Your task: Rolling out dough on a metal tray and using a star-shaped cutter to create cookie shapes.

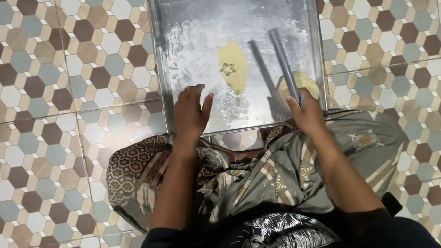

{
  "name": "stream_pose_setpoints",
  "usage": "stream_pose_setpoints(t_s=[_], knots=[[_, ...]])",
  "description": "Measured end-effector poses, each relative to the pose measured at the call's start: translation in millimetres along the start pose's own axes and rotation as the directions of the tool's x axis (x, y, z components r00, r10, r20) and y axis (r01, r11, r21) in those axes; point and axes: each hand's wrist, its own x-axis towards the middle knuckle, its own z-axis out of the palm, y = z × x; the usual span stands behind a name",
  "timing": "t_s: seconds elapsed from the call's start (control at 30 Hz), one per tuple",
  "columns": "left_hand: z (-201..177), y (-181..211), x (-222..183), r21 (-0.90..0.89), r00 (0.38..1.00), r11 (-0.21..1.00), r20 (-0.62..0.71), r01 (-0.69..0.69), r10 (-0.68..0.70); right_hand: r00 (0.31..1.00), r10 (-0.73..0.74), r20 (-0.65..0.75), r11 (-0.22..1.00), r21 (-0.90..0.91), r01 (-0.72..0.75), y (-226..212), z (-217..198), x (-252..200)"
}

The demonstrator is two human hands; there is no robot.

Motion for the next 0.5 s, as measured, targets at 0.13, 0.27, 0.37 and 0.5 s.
stream_pose_setpoints(t_s=[0.13, 0.27, 0.37, 0.5], knots=[[11, 3, 3, -0.081, 0.993, 0.990, 0.033, 0.119, -0.117, 0.996, 0.086, -0.010, 0.991, 0.104, -0.085, -10, 35, 6], [35, -2, -5, -0.380, 0.946, 0.870, 0.203, 0.314, -0.253, 0.996, 0.010, 0.084, 1.000, -0.015, -0.009, -85, 55, -11], [42, 7, -4, -0.506, 0.867, 0.725, 0.420, 0.468, -0.267, 0.975, -0.118, 0.187, 0.991, -0.038, 0.128, -118, 82, -22], [49, -14, 2, -0.463, 0.874, 0.762, 0.399, 0.452, -0.276, 0.903, -0.352, 0.245, 0.934, 0.034, 0.355, -155, 96, -33]])
